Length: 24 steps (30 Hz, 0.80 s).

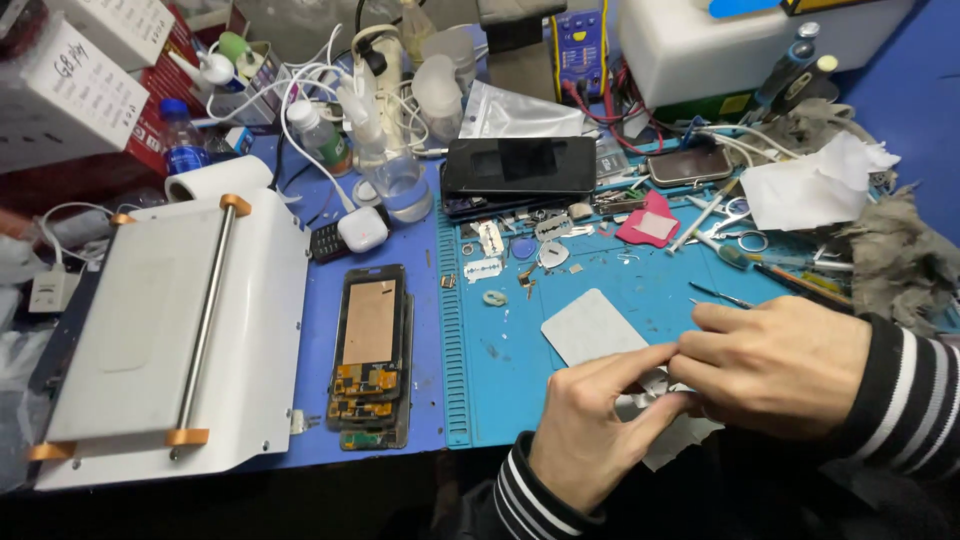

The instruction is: Trimming the edges of a screen component with precision snips and then cleaning the surface with a wipe.

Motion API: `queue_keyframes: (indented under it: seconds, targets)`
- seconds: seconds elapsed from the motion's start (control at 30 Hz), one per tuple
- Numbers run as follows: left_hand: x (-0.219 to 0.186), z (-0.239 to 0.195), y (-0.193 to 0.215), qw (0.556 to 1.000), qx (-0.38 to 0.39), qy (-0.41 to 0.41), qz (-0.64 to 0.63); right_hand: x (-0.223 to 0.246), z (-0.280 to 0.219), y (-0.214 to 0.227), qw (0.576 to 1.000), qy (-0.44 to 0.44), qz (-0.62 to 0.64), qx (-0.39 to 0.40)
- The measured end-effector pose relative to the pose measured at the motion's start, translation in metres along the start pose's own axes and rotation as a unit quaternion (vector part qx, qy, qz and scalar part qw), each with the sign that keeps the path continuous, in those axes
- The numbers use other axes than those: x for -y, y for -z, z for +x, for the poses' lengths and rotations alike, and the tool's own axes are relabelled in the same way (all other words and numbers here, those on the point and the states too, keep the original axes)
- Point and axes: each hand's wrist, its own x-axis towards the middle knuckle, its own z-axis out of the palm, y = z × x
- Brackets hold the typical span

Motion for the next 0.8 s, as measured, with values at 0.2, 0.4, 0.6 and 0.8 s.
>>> queue_keyframes:
  seconds: [0.2,0.4,0.6,0.8]
  targets:
    - [0.004,-0.003,0.003,0.981,-0.03,0.128,-0.146,0.004,-0.002,0.009,0.996,-0.022,-0.055,-0.072]
    - [0.014,-0.001,0.023,0.987,-0.059,0.128,-0.072,0.012,-0.015,0.029,0.977,-0.124,-0.159,-0.07]
    - [0.011,-0.003,0.04,0.985,-0.1,0.133,-0.044,-0.005,-0.059,-0.027,0.921,-0.307,0.031,0.238]
    - [0.009,-0.005,0.023,0.989,-0.133,-0.045,0.044,0.012,-0.04,-0.025,0.896,-0.371,-0.158,0.184]
